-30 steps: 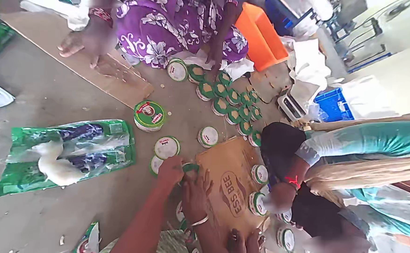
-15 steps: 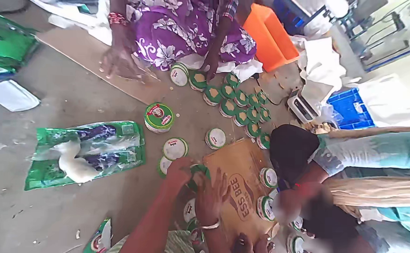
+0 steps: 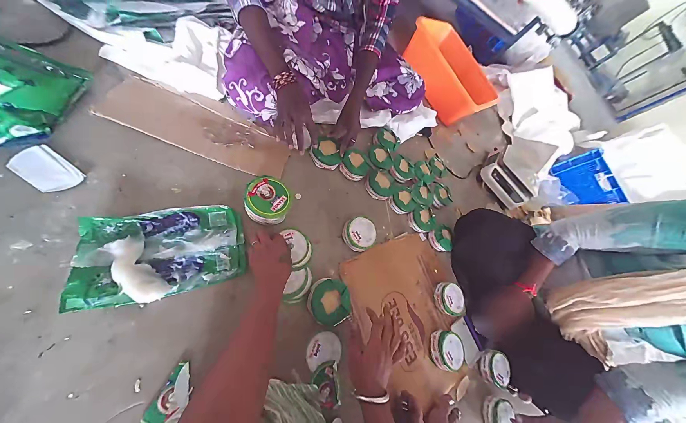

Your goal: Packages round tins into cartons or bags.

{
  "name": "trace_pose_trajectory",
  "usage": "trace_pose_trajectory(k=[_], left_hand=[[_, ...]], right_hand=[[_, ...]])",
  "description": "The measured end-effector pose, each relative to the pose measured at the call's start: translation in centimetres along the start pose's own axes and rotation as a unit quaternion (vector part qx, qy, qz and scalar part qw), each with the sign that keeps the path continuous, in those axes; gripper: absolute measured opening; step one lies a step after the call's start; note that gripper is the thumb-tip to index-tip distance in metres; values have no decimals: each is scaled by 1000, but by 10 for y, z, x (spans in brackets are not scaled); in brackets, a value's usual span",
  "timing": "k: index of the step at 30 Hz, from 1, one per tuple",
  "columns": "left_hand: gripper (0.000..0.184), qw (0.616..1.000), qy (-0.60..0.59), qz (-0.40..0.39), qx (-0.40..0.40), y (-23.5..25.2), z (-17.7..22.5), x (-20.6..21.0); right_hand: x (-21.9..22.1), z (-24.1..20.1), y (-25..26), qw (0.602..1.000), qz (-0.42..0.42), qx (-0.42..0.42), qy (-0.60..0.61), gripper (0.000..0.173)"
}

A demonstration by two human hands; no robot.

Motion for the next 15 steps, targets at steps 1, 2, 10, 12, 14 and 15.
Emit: trace_pose_trajectory(k=[1, 2, 10, 12, 14, 15], left_hand=[[33, 1000, 1, -4, -2, 1, 0, -1], [33, 1000, -3, -3, -5, 1, -1, -2], [43, 999, -43, 20, 3, -1, -4, -3], [35, 998, -63, 17, 4, -1, -4, -4], [36, 998, -60, 6, 3, -2, -1, -7], [38, 999, -47, -2, 5, -3, 1, -9]], right_hand=[[0, 1, -1, 1000, -3, 1, 10, 49], [1, 2, -1, 1000, -7, 1, 21, 48], [-44, -23, -5, 988, -135, 56, 57, 48], [-69, -40, 2, 976, -184, 93, 67, 46], [-66, -34, -2, 982, -144, 83, 92, 44], [-61, -28, -6, 985, -120, 71, 99, 44]])
Point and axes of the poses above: each hand's wrist, its own y-axis towards the middle knuckle, its own x-axis out of the palm, z = x × y, the point moved 3 cm from there along y, towards the middle knuckle, and after that the axes turned 11 degrees about z, right-handed, at the moved point
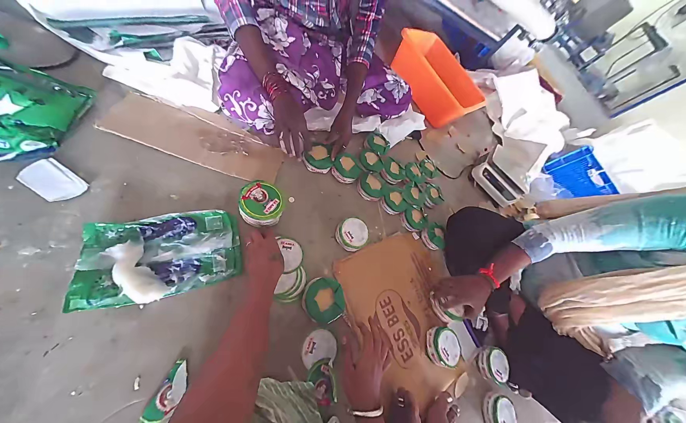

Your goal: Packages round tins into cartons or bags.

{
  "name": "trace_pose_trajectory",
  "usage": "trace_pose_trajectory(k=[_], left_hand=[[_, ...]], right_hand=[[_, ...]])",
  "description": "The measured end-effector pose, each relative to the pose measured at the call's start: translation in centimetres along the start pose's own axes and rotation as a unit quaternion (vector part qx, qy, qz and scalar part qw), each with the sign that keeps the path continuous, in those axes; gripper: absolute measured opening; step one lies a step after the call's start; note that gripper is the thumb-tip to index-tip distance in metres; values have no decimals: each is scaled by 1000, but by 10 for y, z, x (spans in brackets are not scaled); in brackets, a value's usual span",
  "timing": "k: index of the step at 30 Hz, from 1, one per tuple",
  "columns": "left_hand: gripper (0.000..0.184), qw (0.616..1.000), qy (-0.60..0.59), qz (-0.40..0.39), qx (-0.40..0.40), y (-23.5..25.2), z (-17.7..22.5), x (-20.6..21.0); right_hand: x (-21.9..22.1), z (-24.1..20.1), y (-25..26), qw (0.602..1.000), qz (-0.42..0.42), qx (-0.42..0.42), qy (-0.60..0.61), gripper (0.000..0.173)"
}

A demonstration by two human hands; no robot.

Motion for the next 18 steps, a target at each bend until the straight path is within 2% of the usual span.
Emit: trace_pose_trajectory(k=[2, 4, 8, 10, 13, 15, 18], left_hand=[[52, 999, 39, -19, 12, -1, 4, -1], [63, 998, 59, -30, 17, -3, 3, 2], [33, 999, 25, -43, 6, -3, 3, 0], [35, 998, -28, -59, -9, -4, 4, -6], [55, 982, -181, -52, 7, -21, 7, -13], [60, 946, -305, -98, 51, -50, 16, -8], [52, 904, -348, -236, 72, -94, 38, 5]], right_hand=[[11, 14, -2, 999, 43, -28, 7, 44], [4, 9, -3, 999, 32, -17, 12, 44], [8, 16, -4, 998, 55, -23, 27, 43], [10, 20, -3, 997, 61, -9, 51, 43], [2, 9, 3, 989, 19, 53, 134, 51], [7, 7, 11, 962, -11, 89, 258, 56], [41, 26, 25, 893, -21, 158, 421, 63]])
Point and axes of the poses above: each hand's wrist, its own y-axis towards the middle knuckle, its own x-axis out of the palm, z = x × y, the point moved 3 cm from there along y, towards the middle knuckle, and after that the axes turned 11 degrees about z, right-handed, at the moved point
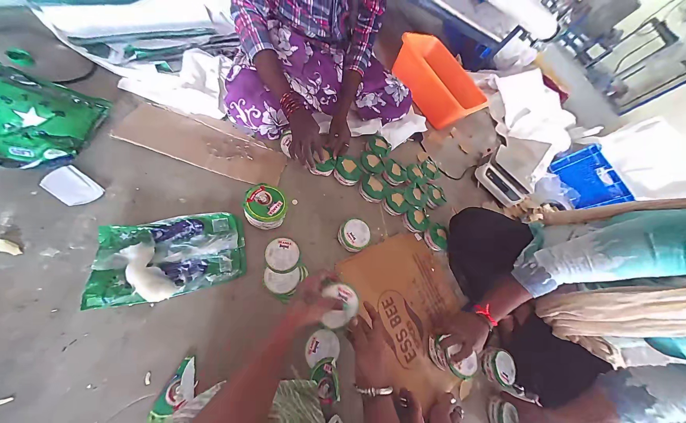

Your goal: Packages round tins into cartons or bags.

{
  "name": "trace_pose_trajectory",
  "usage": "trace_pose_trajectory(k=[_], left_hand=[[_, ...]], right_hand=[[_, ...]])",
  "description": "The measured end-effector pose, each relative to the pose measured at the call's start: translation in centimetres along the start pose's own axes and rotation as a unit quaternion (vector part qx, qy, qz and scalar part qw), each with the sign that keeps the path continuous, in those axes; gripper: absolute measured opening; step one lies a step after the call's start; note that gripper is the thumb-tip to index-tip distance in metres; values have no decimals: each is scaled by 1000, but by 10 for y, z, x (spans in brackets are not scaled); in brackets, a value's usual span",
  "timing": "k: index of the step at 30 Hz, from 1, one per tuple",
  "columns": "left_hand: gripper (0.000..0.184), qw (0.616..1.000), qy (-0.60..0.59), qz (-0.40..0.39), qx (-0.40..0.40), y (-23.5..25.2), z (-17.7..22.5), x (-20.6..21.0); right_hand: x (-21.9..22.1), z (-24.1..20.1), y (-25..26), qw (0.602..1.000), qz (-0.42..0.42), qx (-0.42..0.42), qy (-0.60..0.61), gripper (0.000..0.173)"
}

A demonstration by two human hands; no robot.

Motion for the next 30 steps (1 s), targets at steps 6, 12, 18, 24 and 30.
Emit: trace_pose_trajectory(k=[6, 12, 18, 24, 30], left_hand=[[29, 994, 40, -68, -75, -10, -2, 7], [36, 985, 127, -24, -114, -31, -25, 3], [36, 982, 127, 137, -7, -17, -20, 1], [44, 948, 291, 124, 43, -4, -18, 4], [52, 874, 410, 65, 253, -17, -32, 47]], right_hand=[[-18, 9, 11, 996, 48, 61, -40, 66], [-24, 13, 13, 985, 37, 92, -140, 77], [9, -3, 50, 988, -2, 62, -141, 77], [31, -11, 70, 972, -19, 101, -213, 84], [30, -11, 68, 967, -27, 93, -235, 78]])
Point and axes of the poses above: each hand's wrist, its own y-axis towards the middle knuckle, its own x-axis out of the palm, z = x × y, the point moved 3 cm from there along y, towards the middle knuckle, and after that the axes turned 11 degrees about z, right-handed, at the moved point
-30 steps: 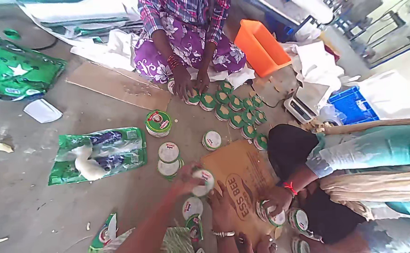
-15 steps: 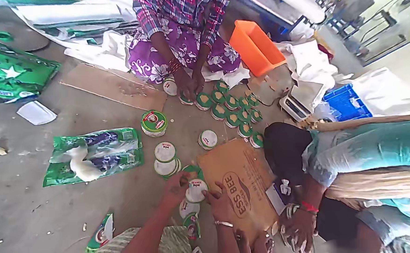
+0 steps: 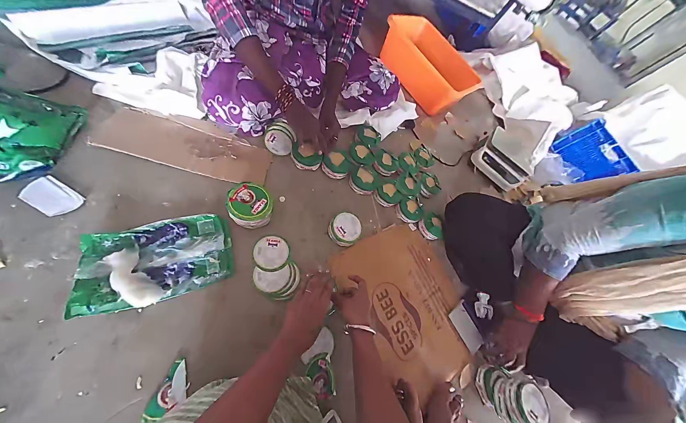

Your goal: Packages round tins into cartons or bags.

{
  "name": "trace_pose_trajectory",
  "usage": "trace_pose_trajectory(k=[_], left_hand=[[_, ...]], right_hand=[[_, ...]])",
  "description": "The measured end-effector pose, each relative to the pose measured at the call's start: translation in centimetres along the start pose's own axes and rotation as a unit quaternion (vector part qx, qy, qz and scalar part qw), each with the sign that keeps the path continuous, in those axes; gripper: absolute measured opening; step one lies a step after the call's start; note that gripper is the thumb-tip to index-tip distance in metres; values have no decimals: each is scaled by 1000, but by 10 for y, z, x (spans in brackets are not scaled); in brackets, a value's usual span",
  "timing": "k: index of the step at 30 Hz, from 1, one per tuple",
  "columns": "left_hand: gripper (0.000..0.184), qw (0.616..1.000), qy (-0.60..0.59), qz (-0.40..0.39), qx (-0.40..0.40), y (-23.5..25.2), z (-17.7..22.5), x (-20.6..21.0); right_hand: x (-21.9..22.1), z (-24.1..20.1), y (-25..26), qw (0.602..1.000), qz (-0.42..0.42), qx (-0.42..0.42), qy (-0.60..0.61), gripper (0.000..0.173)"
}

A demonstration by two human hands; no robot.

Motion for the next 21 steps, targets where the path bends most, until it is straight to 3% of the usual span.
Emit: trace_pose_trajectory(k=[2, 4, 7, 9, 13, 17, 21], left_hand=[[67, 988, 11, -151, -19, -2, 2, 9], [87, 978, 39, -205, -31, -4, 2, 15], [99, 978, 43, -198, -42, -8, 1, 22], [105, 975, 40, -215, -48, -5, 2, 21], [98, 976, 40, -215, -18, -5, -1, 20], [94, 967, 38, -252, 6, -6, 0, 14], [96, 992, -24, -89, -81, 5, -6, 4]], right_hand=[[0, 0, 3, 1000, -5, 4, -6, 76], [1, 6, 8, 1000, -20, 2, 7, 77], [0, 19, 11, 996, -46, 29, 67, 75], [-8, 28, 14, 993, -8, 41, 110, 69], [-28, 38, 17, 985, 85, 27, 150, 61], [-29, 42, 5, 988, 59, 17, 139, 61], [-26, 49, -6, 972, 53, 30, 226, 61]])
Point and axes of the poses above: each hand's wrist, its own y-axis towards the middle knuckle, its own x-axis out of the palm, z = x × y, the point moved 3 cm from there along y, towards the middle knuckle, and after that the axes turned 11 degrees about z, right-handed, at the moved point
